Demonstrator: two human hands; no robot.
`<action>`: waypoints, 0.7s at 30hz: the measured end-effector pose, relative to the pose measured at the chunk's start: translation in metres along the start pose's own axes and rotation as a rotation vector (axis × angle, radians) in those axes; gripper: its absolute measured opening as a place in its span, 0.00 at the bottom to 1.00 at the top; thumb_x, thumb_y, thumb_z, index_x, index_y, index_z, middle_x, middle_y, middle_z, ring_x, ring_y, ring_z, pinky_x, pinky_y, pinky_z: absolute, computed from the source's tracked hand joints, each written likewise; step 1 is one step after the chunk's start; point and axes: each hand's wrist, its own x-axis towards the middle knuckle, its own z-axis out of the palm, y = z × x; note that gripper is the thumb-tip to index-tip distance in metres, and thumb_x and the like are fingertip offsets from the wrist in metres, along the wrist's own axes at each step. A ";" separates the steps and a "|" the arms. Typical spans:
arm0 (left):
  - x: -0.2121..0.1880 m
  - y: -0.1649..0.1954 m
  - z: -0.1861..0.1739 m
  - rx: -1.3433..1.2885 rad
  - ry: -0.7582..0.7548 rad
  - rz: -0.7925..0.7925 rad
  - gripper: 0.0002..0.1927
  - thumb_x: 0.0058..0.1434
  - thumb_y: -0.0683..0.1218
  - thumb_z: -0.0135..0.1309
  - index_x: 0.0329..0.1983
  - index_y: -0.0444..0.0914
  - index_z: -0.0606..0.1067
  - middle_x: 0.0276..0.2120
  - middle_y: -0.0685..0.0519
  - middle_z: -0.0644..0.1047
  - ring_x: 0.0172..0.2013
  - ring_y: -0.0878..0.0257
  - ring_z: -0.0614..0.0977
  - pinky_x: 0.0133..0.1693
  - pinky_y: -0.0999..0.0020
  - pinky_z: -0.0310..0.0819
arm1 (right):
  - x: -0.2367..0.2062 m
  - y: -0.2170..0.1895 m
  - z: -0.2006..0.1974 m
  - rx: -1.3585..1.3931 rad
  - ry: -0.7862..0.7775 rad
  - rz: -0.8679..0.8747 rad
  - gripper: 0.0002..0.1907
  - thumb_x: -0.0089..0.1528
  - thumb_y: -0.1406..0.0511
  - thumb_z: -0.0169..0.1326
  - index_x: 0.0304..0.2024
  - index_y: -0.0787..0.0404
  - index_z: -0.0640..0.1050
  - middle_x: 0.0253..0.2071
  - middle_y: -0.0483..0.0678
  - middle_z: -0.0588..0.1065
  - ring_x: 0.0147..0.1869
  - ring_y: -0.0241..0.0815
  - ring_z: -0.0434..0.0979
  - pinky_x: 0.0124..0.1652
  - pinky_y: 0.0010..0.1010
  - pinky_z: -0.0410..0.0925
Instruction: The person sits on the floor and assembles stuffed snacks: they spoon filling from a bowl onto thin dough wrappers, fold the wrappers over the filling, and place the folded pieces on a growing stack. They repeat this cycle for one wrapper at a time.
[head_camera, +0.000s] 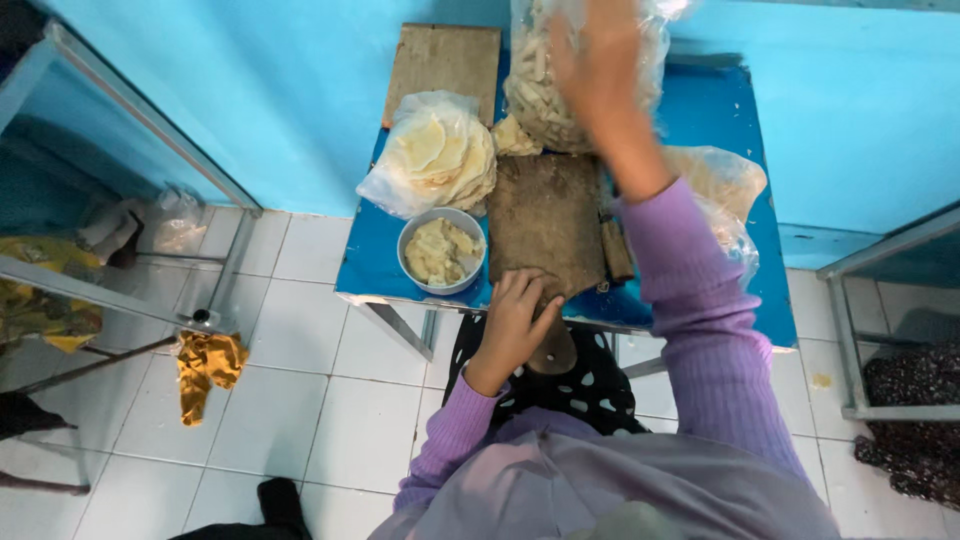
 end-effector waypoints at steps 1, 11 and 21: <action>0.000 0.000 -0.001 -0.007 -0.003 0.004 0.13 0.65 0.46 0.57 0.50 0.36 0.77 0.49 0.47 0.77 0.51 0.47 0.75 0.51 0.55 0.67 | -0.008 -0.027 0.009 0.187 -0.050 -0.040 0.16 0.67 0.71 0.59 0.58 0.62 0.76 0.54 0.58 0.77 0.57 0.61 0.77 0.55 0.46 0.69; 0.003 0.000 -0.003 0.000 -0.007 -0.003 0.12 0.65 0.45 0.57 0.48 0.35 0.77 0.48 0.46 0.75 0.51 0.48 0.74 0.52 0.55 0.66 | -0.039 -0.099 0.071 0.369 -0.852 -0.243 0.43 0.56 0.70 0.59 0.74 0.57 0.63 0.32 0.58 0.75 0.36 0.60 0.76 0.37 0.48 0.68; -0.001 0.000 0.001 0.009 0.015 -0.001 0.12 0.64 0.45 0.57 0.48 0.36 0.77 0.48 0.46 0.76 0.50 0.47 0.75 0.52 0.55 0.67 | -0.031 -0.080 0.079 0.941 -0.600 0.552 0.32 0.67 0.73 0.63 0.72 0.57 0.69 0.37 0.49 0.78 0.36 0.31 0.72 0.35 0.25 0.67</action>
